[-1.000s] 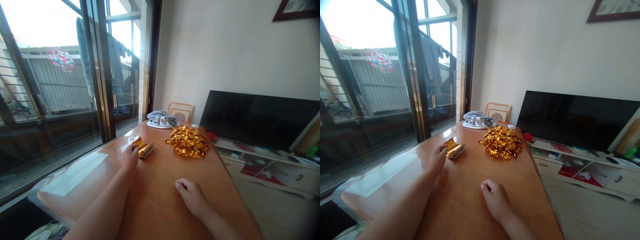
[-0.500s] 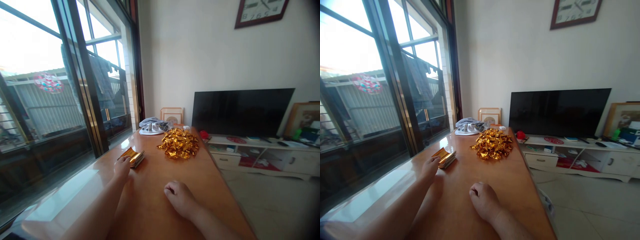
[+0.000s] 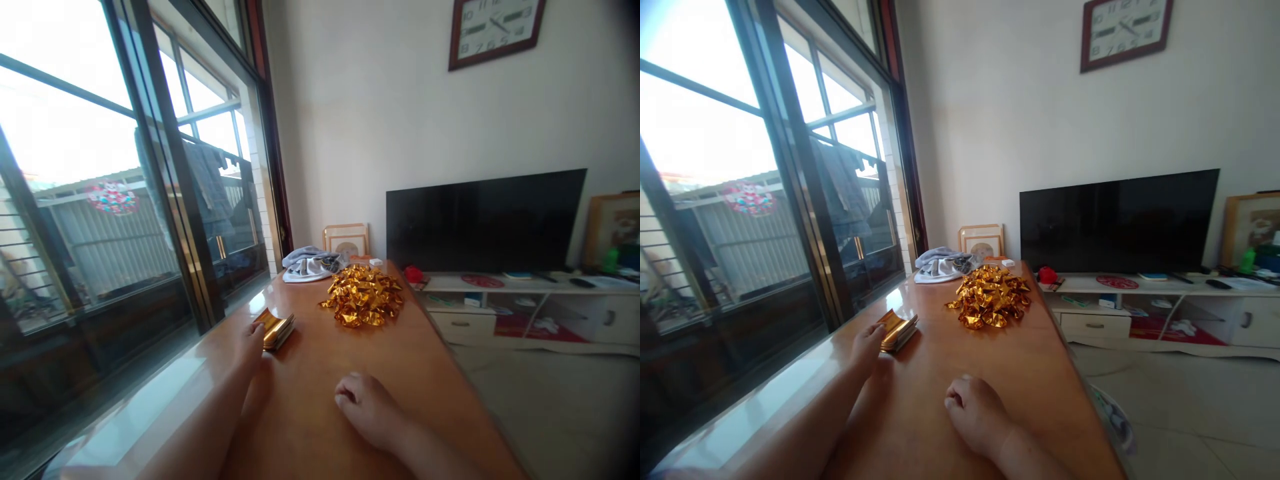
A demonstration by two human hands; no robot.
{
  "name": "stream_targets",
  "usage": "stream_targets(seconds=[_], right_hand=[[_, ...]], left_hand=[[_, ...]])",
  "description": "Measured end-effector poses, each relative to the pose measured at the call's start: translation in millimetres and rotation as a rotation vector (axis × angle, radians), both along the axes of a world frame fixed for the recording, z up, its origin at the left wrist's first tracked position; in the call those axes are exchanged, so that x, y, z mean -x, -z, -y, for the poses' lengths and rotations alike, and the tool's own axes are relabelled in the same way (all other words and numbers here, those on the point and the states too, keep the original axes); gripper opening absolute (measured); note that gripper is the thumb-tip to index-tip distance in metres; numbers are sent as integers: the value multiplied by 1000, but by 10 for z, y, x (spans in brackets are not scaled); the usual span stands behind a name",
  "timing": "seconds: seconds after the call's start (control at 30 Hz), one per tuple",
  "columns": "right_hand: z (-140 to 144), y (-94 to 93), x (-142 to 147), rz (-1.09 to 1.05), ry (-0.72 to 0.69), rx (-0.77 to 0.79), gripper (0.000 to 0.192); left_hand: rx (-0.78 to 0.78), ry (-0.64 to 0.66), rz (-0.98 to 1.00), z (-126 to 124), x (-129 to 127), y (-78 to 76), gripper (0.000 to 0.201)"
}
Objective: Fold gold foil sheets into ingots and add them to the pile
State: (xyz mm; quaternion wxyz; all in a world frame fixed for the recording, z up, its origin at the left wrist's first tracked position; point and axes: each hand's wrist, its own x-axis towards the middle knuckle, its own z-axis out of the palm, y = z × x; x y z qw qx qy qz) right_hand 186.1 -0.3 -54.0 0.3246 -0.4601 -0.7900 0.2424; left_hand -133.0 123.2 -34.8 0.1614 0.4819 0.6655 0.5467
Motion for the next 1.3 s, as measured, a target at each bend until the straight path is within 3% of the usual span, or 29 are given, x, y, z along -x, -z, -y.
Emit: stream_targets(seconds=[0.17,0.47,1.0,1.3], right_hand=[[16,-21,-27,-6,-24,27,14],[44,-33,-61,15,-25,61,14],[113,-113,-83,27,-19,92,14],[90,-101,-78,34,-20,87,15]], left_hand=[[11,52,-130,-11,-36,181,37],[28,196,-289,-22,-58,243,35],[7,157,-310,-52,-61,270,23],[53,111,-299,-33,-77,223,30]])
